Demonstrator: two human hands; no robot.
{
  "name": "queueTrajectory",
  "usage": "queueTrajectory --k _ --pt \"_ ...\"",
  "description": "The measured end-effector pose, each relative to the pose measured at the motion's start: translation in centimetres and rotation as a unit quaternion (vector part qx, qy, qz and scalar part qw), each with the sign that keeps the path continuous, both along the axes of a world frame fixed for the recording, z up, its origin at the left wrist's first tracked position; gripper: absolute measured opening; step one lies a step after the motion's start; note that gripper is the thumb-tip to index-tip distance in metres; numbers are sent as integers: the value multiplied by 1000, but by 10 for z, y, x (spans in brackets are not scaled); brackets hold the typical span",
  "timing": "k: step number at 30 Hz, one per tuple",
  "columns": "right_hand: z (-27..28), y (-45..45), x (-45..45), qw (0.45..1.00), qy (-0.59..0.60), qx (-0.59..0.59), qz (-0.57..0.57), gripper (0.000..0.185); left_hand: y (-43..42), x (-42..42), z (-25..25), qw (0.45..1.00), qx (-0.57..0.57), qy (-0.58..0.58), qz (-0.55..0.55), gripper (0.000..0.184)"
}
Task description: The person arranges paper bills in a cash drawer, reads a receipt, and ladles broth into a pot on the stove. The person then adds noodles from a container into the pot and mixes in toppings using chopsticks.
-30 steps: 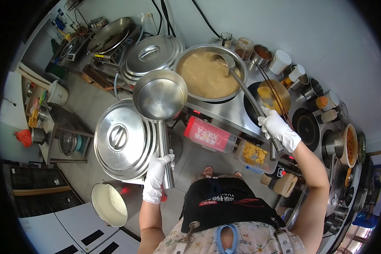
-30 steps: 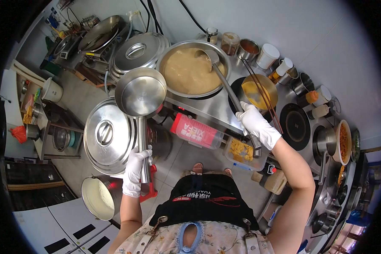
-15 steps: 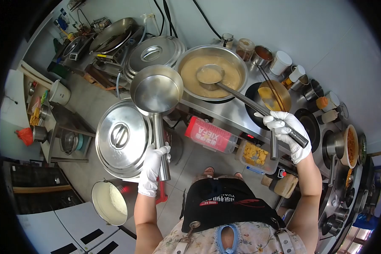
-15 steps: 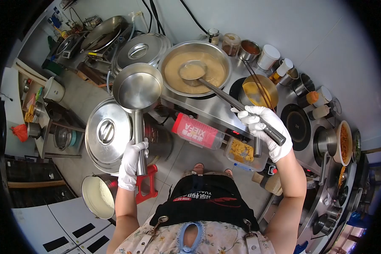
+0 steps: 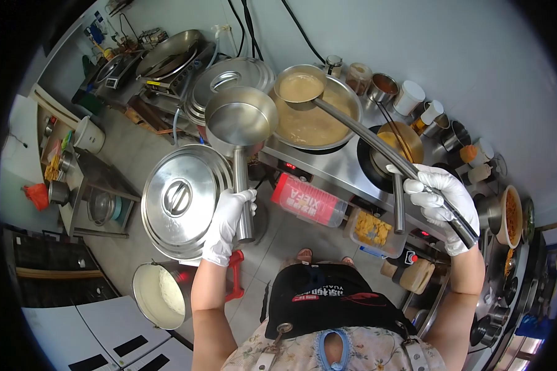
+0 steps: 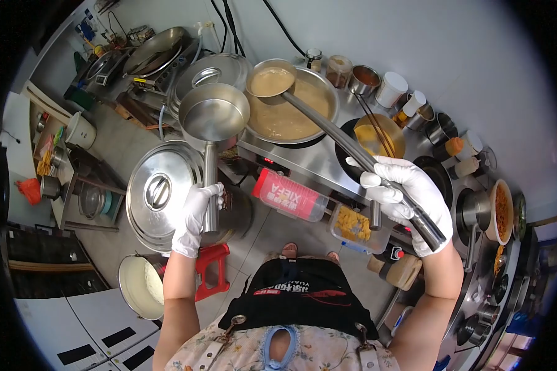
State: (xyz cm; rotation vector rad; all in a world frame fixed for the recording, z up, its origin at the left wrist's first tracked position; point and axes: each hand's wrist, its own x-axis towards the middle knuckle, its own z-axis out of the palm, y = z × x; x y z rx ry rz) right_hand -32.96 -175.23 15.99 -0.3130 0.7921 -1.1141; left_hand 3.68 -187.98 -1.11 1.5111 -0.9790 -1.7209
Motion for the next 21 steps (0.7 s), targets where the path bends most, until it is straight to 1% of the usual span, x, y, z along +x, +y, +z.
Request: queueTrajectory --k 2,4,6,7,8,10,12,13,15,16,18,19,20,21 --pt "10 4 5 1000 3 5 -7 30 -5 -7 2 1000 3 4 -22 19" --pt "15 7 6 999 40 7 -6 29 -9 -15 6 1000 1 13 -19 17" --pt "16 8 10 999 37 -1 1 28 -13 -22 5 998 16 51 -44 12" --pt "15 8 13 999 41 -1 -1 28 -15 -24 5 996 27 75 -49 12" --pt "13 8 15 999 45 0 -3 28 -15 -28 7 996 26 76 -47 12" --pt "10 11 22 997 82 -3 -2 24 -16 -33 10 993 40 95 -54 12" --pt "11 11 32 988 151 5 7 20 -16 -35 9 991 49 110 -56 12" --pt "11 11 34 989 151 6 9 20 -16 -37 9 989 58 118 -64 12" --pt "10 11 39 972 230 1 53 19 -17 -37 6 987 68 125 -73 12" --pt "9 11 41 972 229 2 53 19 -16 -37 6 987 69 125 -72 12" --pt "8 10 46 956 283 1 72 16 -14 -37 7 987 70 125 -70 12" --pt "5 11 44 952 294 -5 88 23 -14 -36 6 987 71 125 -69 12" --pt "4 12 45 952 294 -4 89 23 -14 -35 5 988 71 121 -70 11" --pt "3 13 47 950 302 -9 86 28 -13 -35 4 988 70 117 -71 11"
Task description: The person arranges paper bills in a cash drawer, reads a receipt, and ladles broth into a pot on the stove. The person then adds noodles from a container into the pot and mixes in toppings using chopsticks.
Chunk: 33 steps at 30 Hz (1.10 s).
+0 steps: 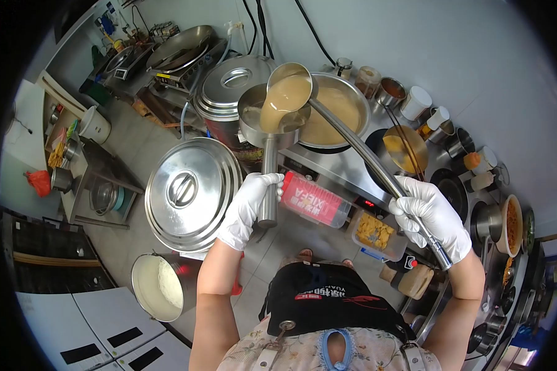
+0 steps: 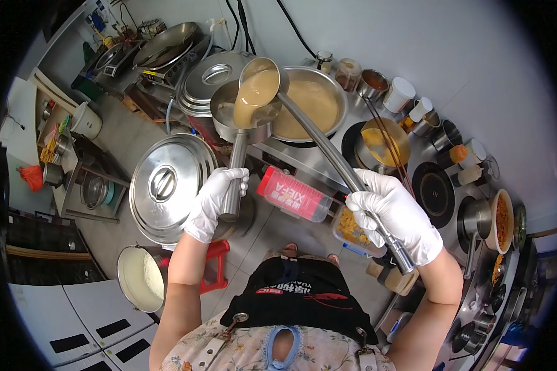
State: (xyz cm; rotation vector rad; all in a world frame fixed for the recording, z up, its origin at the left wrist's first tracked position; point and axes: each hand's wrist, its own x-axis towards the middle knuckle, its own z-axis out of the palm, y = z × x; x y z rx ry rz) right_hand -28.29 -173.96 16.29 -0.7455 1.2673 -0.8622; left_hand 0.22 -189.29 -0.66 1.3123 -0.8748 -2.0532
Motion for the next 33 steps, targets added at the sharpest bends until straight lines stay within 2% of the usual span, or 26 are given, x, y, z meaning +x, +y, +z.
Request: queueTrajectory --k 2,7,9,11,13,14,15,17,21,22,24,25,27,29,31,33 --pt "-2 2 1 1000 13 6 4 43 2 0 2 1000 -1 3 0 11" --pt "-16 12 1 998 50 -21 14 54 9 2 6 1000 -8 22 -14 12" --pt "-21 14 0 989 138 -17 45 57 12 1 9 1000 -5 27 -6 14" --pt "-33 19 -4 987 150 -29 55 59 13 1 7 999 -4 44 -14 15" --pt "-45 21 -1 943 295 -128 86 62 13 2 6 998 -3 61 -23 16" --pt "-37 23 -5 926 349 -54 132 64 14 2 5 998 -7 66 -24 17" --pt "-50 27 -9 927 349 -52 128 64 16 2 4 997 -12 70 -25 18" --pt "-86 37 -18 865 418 -250 119 65 16 2 3 998 -12 65 -25 19" --pt "-86 42 -22 844 438 -289 109 67 16 4 4 998 -2 66 -22 20" --pt "-83 42 -24 845 438 -287 108 67 16 5 5 998 0 66 -19 20" --pt "-68 41 -27 883 399 -243 44 67 15 8 4 998 1 61 -8 20" --pt "-60 37 -29 910 380 -165 19 65 16 9 3 998 2 60 -9 20" --pt "-35 18 -28 930 367 -1 -3 63 16 12 3 999 -6 48 -5 19" --pt "-56 0 -39 931 365 7 -12 62 15 13 2 999 -6 47 -2 17" --pt "-103 -16 -57 900 429 -78 26 62 13 15 1 999 -9 45 2 14" --pt "-112 -28 -55 896 436 -69 34 62 13 17 0 999 2 49 2 15"
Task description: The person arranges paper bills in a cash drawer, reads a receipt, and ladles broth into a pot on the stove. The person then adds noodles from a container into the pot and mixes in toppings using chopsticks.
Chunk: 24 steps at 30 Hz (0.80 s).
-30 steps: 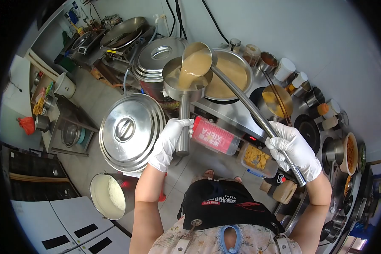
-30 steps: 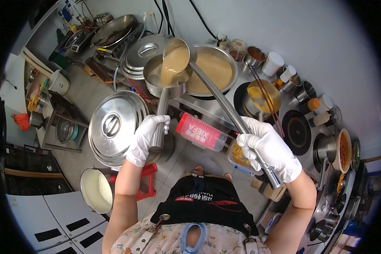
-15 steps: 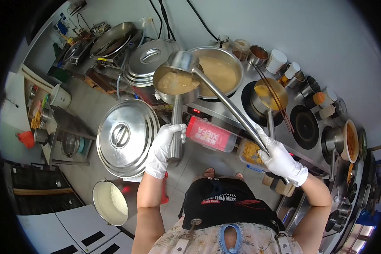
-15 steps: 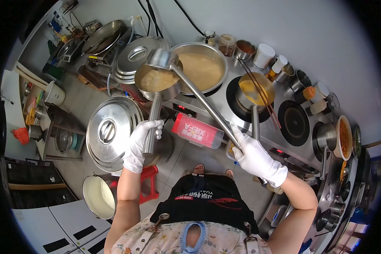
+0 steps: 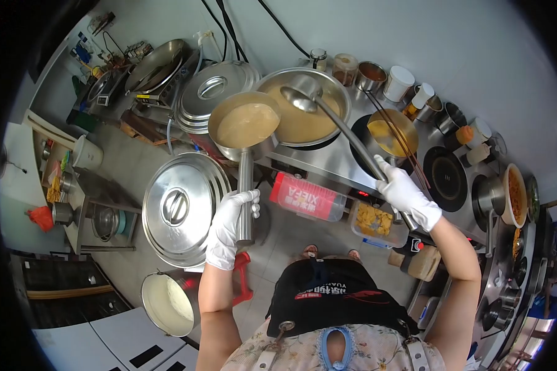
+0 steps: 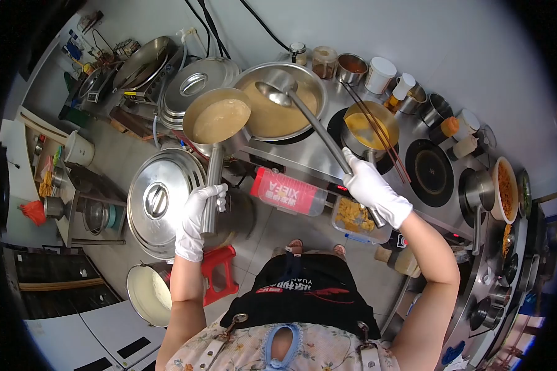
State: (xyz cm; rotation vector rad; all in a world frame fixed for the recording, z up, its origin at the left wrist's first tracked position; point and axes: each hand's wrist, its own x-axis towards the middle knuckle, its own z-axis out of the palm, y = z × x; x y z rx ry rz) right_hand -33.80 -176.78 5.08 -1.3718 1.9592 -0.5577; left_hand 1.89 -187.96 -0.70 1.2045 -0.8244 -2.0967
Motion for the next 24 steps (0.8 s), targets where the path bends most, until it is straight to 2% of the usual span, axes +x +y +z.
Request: queueTrajectory --k 2,4,6,7,9,10,12,13,20,24 --pt "-40 -11 -8 998 43 -22 47 61 2 -1 2 1000 -1 -2 2 15" --pt "-35 -15 0 997 51 -28 55 61 2 0 3 1000 -1 -3 5 15" --pt "-18 -18 8 998 -5 57 18 61 2 1 2 1000 1 -7 7 15" --pt "-13 -18 8 998 -5 58 20 61 2 1 3 1000 2 -7 10 15" --pt "-4 -17 9 991 -108 63 -38 61 2 2 4 1000 1 5 6 15" --pt "4 -16 8 992 -107 63 -36 61 2 3 4 1000 2 5 8 15" --pt "21 -15 5 956 -273 42 -96 56 0 3 2 1000 3 18 -3 16" --pt "26 -15 3 947 -300 35 -109 52 -1 2 1 1000 2 19 -3 16" --pt "77 12 6 931 -351 29 -96 51 -6 -6 0 1000 -4 -11 -5 16" --pt "87 31 24 927 -365 12 -85 54 -8 -15 6 1000 -4 -20 -10 18"
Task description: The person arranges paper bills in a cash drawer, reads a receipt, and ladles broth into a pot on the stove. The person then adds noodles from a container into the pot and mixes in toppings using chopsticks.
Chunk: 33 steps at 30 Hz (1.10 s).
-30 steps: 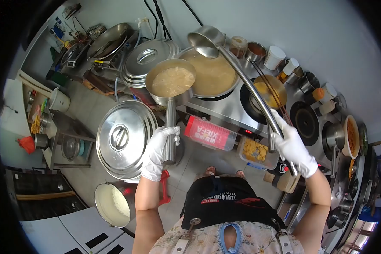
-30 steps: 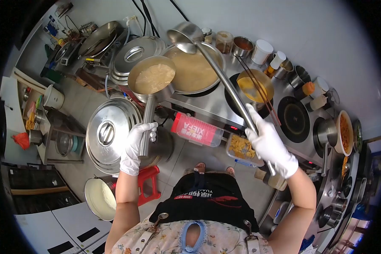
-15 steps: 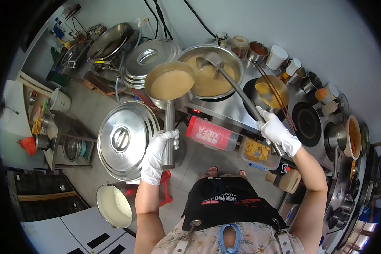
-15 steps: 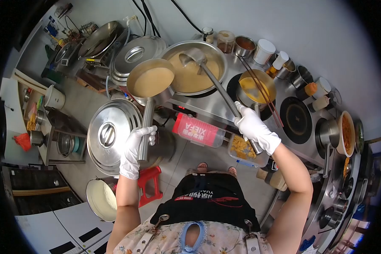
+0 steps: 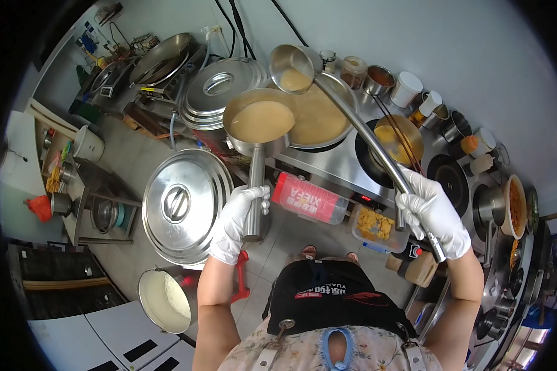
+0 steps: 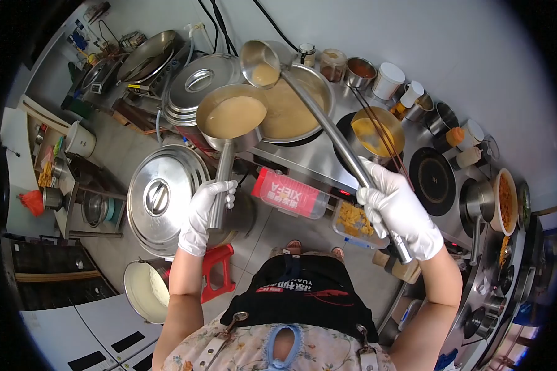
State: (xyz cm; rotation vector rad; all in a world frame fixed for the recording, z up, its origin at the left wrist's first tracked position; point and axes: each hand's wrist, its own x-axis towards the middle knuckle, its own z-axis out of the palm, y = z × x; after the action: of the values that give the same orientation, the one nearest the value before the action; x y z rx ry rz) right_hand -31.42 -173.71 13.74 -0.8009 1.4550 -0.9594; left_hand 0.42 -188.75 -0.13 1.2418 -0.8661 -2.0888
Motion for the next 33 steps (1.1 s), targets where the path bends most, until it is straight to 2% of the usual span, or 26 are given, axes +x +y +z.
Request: queueTrajectory --k 4,6,7,8,10,11,13,14,17,20,23,26,27,29,31,32,33 --pt "-5 6 12 990 114 29 80 59 -5 -3 -7 1000 -11 7 -19 19" --pt "-36 8 10 967 217 -82 110 63 -7 -4 -9 1000 -11 11 -20 19" --pt "-58 3 8 879 359 -278 146 63 -7 -4 -10 1000 -10 16 -22 19" --pt "-64 8 2 879 358 -278 146 63 -7 -4 -9 1000 -10 16 -21 19" --pt "-40 10 13 949 266 -101 137 61 -6 -4 -7 999 -13 14 -26 20" --pt "-35 10 14 949 266 -100 136 61 -5 -4 -6 999 -13 14 -27 20" --pt "-27 9 14 996 64 -3 64 59 -3 -2 -4 999 -6 27 -25 20" --pt "-21 8 13 999 -13 1 36 53 -3 -1 -4 999 -6 26 -26 20" --pt "-25 4 -2 995 -100 -14 -1 50 -1 6 -5 999 4 29 -27 21" --pt "-44 -7 -14 994 -103 -24 -16 49 3 13 -1 999 -6 23 -33 21" --pt "-60 -21 -7 999 -34 -2 -20 53 12 16 16 1000 -20 7 -21 17" --pt "-113 -36 -5 999 20 1 -45 62 21 15 35 999 -26 12 -15 21" --pt "-127 -41 -3 998 46 14 -39 65 25 13 42 999 -32 11 -15 28" --pt "-138 -45 10 990 135 38 -30 66 35 5 57 999 -41 -8 -6 26" --pt "-179 -52 13 990 137 -3 -28 67 45 -6 72 998 -55 -31 -4 26" --pt "-185 -53 19 990 134 -16 -44 61 48 -10 73 997 -73 1 2 27" --pt "-203 -61 16 984 178 -21 -17 69 54 -19 84 999 -33 22 -9 27"
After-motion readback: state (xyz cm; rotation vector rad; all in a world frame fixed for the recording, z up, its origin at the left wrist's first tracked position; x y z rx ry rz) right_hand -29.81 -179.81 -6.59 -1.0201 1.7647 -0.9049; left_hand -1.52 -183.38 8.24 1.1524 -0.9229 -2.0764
